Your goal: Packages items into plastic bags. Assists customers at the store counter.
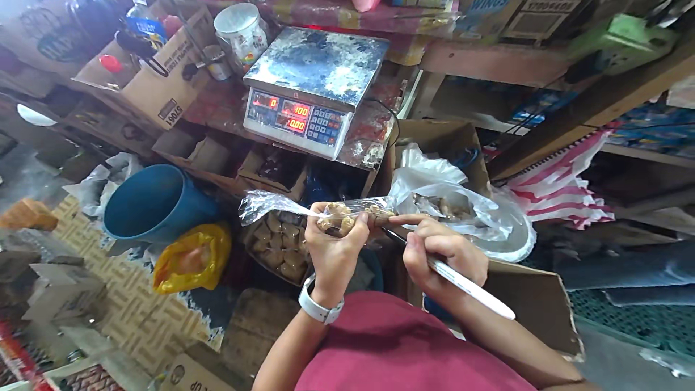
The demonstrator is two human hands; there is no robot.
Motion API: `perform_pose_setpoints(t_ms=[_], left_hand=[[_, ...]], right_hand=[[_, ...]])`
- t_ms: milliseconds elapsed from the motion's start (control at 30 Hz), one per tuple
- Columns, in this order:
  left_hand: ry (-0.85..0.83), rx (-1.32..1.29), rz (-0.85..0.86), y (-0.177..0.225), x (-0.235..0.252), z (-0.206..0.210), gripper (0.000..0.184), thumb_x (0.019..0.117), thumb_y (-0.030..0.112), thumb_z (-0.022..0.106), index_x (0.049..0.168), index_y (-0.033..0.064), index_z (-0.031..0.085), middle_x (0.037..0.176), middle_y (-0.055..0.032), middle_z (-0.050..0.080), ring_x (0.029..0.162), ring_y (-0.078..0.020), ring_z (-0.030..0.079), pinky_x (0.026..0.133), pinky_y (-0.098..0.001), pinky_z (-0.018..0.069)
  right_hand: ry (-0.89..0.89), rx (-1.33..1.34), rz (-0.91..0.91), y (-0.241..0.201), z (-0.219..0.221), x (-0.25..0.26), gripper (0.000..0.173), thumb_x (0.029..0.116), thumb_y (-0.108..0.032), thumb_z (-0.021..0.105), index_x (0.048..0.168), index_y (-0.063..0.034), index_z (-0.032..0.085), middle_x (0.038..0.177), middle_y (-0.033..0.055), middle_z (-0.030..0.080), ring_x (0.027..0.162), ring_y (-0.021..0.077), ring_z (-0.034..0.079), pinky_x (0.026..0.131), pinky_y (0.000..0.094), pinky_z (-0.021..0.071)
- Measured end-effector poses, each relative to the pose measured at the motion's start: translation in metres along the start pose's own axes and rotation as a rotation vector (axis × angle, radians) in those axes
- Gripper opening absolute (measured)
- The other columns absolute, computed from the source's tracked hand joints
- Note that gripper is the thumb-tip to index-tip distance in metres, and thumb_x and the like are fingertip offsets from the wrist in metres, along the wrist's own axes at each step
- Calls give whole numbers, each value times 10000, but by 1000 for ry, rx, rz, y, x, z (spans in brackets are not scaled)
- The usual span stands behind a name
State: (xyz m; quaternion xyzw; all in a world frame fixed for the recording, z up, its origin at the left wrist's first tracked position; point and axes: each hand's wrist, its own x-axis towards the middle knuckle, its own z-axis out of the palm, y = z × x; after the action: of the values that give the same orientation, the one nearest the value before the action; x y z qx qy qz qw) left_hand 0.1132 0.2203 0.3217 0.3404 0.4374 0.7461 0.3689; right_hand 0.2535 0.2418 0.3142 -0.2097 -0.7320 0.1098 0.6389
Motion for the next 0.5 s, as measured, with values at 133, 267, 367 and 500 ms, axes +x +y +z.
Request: perform_pose_setpoints(t_ms=[133, 267, 367, 500], left_hand=[[-8, 2, 20, -1, -1, 0, 381, 734, -78, 753, 1039, 28, 551, 810, -39, 704, 717, -125, 723, 672, -308, 639], [-2, -5, 8, 1, -1, -1, 370, 740, -79, 754, 1032, 31, 556, 807, -35, 705, 713, -120, 719, 666, -304, 637], [-1, -10, 12, 1, 0, -2, 375, 736, -79, 753, 1034, 37, 557, 804, -33, 705, 710, -121, 719, 668, -306, 638], [12, -4, 7, 2, 2, -3, 370, 730, -69, 759, 1023, 40, 563, 790, -32, 697, 702, -118, 710, 662, -302, 629]], right_hand=[[6, -3, 0, 1, 0, 1, 163, 986, -62, 582, 869, -74, 469, 711, 46, 538, 710, 109, 650, 831, 327, 622], [-3, 12, -8, 0, 1, 2, 171, 974, -53, 593, 860, -70, 468, 700, 46, 523, 676, 108, 621, 844, 332, 615], [-18, 19, -7, 0, 2, 2, 175, 973, -55, 593, 850, -70, 468, 688, 47, 519, 655, 106, 611, 848, 340, 614], [-38, 15, -25, 1, 4, 0, 185, 965, -56, 594, 830, -69, 468, 677, 50, 513, 638, 109, 595, 867, 348, 606]])
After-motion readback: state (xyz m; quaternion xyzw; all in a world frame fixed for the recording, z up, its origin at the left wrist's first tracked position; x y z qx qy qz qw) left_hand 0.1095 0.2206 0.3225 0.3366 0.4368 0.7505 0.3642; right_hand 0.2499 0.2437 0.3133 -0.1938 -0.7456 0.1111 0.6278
